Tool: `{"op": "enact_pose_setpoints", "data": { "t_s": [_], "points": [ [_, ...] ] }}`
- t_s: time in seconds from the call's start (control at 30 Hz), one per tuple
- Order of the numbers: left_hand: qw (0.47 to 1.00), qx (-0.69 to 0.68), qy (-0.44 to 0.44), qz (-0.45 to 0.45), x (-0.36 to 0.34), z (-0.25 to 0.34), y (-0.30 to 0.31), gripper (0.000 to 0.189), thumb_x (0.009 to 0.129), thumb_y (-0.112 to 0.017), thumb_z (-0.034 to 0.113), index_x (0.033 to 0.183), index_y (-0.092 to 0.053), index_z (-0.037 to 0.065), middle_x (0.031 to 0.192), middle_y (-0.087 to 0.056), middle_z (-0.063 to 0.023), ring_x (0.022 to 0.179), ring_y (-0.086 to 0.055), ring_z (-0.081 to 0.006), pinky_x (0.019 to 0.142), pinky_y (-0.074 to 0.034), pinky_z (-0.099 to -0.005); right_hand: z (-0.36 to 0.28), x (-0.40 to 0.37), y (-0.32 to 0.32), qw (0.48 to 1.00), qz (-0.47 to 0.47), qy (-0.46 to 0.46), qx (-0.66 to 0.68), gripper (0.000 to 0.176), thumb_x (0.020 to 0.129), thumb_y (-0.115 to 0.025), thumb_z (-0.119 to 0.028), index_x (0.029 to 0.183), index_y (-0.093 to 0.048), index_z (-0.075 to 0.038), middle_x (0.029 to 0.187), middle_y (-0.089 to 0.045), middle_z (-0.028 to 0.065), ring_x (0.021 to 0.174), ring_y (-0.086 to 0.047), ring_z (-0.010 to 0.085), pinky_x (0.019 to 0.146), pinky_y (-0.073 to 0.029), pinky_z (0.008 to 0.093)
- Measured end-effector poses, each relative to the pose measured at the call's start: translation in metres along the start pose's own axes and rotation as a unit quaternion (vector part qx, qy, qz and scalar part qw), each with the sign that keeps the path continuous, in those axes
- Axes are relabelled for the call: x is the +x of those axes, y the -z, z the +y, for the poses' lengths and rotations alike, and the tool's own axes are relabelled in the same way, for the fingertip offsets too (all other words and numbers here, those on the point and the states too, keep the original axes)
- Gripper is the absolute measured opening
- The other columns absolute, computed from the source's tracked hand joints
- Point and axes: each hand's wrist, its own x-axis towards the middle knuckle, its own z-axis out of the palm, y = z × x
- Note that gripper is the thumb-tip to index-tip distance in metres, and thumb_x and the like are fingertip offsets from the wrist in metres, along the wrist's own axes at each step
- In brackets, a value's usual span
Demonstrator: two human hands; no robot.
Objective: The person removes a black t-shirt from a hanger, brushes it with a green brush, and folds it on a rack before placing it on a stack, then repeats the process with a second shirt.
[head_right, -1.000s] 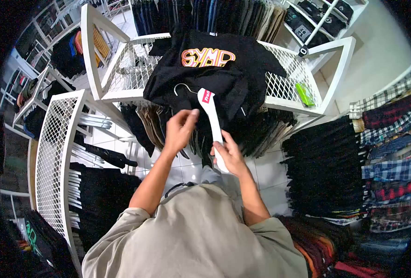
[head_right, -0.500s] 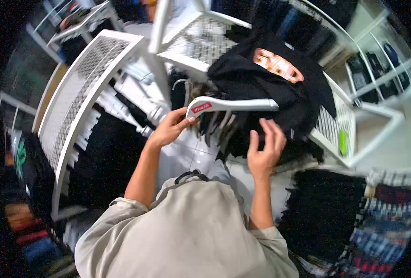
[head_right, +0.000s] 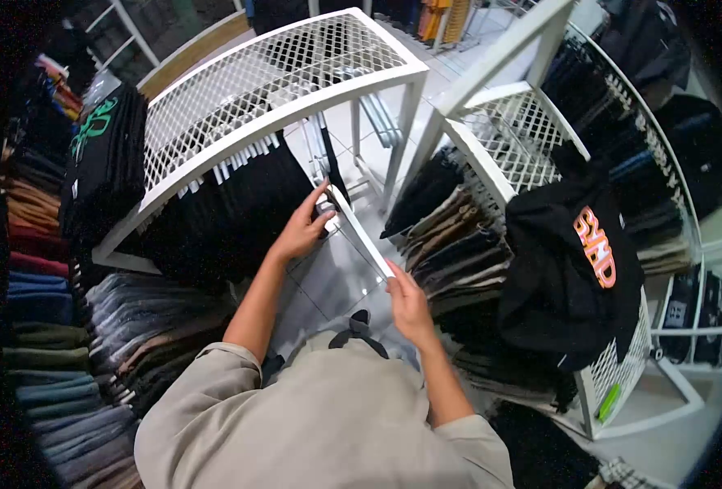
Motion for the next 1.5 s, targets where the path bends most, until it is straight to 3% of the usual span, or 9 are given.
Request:
{"op": "enact_pose_setpoints", "data": {
  "t_s": [0.1,0.37,0.47,0.63,0.73,1.0,1.07,1.3,1.5],
  "points": [
    [0.996,-0.043,-0.005,0.081,-0.016,-0.019,-0.019,0.074,0.101,-0.059,0.019,0.161,-0.017,0.004,0.158,-0.037,-0.0229,0.146,-0.038,-0.031,0.118,-0.029,-0.0356,0.016,0.03,-0.041,1.0,-0.012,0.002,-0.012,0.042,0.108,-0.046,-0.024,0.144,-0.053,-0.004,0.1,-0.065,0.0052,0.088,-0.057,0.0126,0.083,-0.048,0.0281],
    [0.971,-0.192,0.074,0.118,-0.02,-0.027,-0.018,0.062,0.108,-0.048,0.03,0.158,-0.026,0.002,0.158,-0.039,-0.0187,0.143,-0.041,-0.0242,0.114,-0.035,-0.034,0.024,0.13,-0.132,0.999,-0.008,0.033,0.021,0.044,0.109,-0.042,-0.031,0.14,-0.055,-0.002,0.096,-0.068,0.0133,0.088,-0.065,0.0187,0.081,-0.05,0.0328],
    [0.961,-0.189,0.144,0.139,0.0,-0.022,0.001,0.058,0.109,-0.045,0.034,0.155,-0.033,0.0,0.15,-0.049,-0.0181,0.137,-0.048,-0.0223,0.112,-0.038,-0.0326,0.006,0.183,-0.158,1.0,0.005,0.031,-0.004,0.045,0.108,-0.04,-0.032,0.137,-0.056,-0.002,0.114,-0.069,0.025,0.111,-0.067,0.0331,0.091,-0.05,0.0411],
    [0.968,-0.165,0.075,0.17,0.041,-0.029,0.028,0.056,0.109,-0.044,0.038,0.148,-0.046,-0.002,0.141,-0.059,-0.0152,0.128,-0.055,-0.0189,0.109,-0.04,-0.0297,0.0,0.255,-0.182,0.988,0.095,0.11,-0.06,0.049,0.107,-0.038,-0.04,0.13,-0.059,-0.001,0.117,-0.067,0.0265,0.112,-0.062,0.0457,0.093,-0.048,0.0491],
    [0.968,-0.192,0.088,0.136,0.057,-0.038,0.039,0.054,0.11,-0.043,0.036,0.146,-0.048,-0.003,0.143,-0.056,-0.012,0.132,-0.049,-0.0174,0.111,-0.036,-0.0288,-0.02,0.271,-0.173,0.996,0.023,0.037,-0.08,0.047,0.106,-0.039,-0.041,0.123,-0.062,-0.003,0.109,-0.069,0.0258,0.107,-0.063,0.0474,0.09,-0.049,0.051],
    [0.948,-0.232,0.162,0.143,0.08,-0.039,0.041,0.066,0.11,-0.03,0.05,0.134,-0.06,-0.003,0.13,-0.065,-0.0122,0.12,-0.058,-0.0195,0.106,-0.04,-0.0311,0.004,0.303,-0.189,0.99,0.108,0.041,-0.081,0.042,0.105,-0.039,-0.036,0.108,-0.066,-0.003,0.098,-0.071,0.0229,0.097,-0.067,0.042,0.085,-0.05,0.0484],
    [0.95,-0.236,0.154,0.136,0.087,-0.031,0.04,0.066,0.11,-0.029,0.051,0.137,-0.058,-0.002,0.134,-0.062,-0.0135,0.124,-0.056,-0.021,0.109,-0.038,-0.0313,-0.002,0.307,-0.181,0.996,0.072,-0.023,-0.05,0.046,0.105,-0.042,-0.031,0.131,-0.059,0.003,0.111,-0.069,0.0277,0.109,-0.064,0.0444,0.096,-0.049,0.0468],
    [0.945,-0.232,0.203,0.107,0.074,-0.023,0.036,0.068,0.108,-0.028,0.054,0.144,-0.054,0.003,0.144,-0.057,-0.0138,0.135,-0.051,-0.0234,0.11,-0.035,-0.0367,0.013,0.292,-0.164,0.999,-0.012,-0.041,-0.02,0.053,0.103,-0.042,-0.04,0.134,-0.056,0.001,0.124,-0.064,0.0293,0.119,-0.058,0.0477,0.101,-0.044,0.0495],
    [0.967,-0.163,0.145,0.131,0.014,-0.002,-0.02,0.066,0.109,-0.034,0.049,0.136,-0.056,-0.007,0.133,-0.063,-0.0188,0.124,-0.059,-0.0257,0.106,-0.042,-0.034,0.039,0.204,-0.124,0.996,0.027,-0.076,0.022,0.067,0.1,-0.057,-0.041,0.146,-0.041,0.005,0.109,-0.07,0.0221,0.098,-0.069,0.0321,0.088,-0.051,0.0391]
  ]
}}
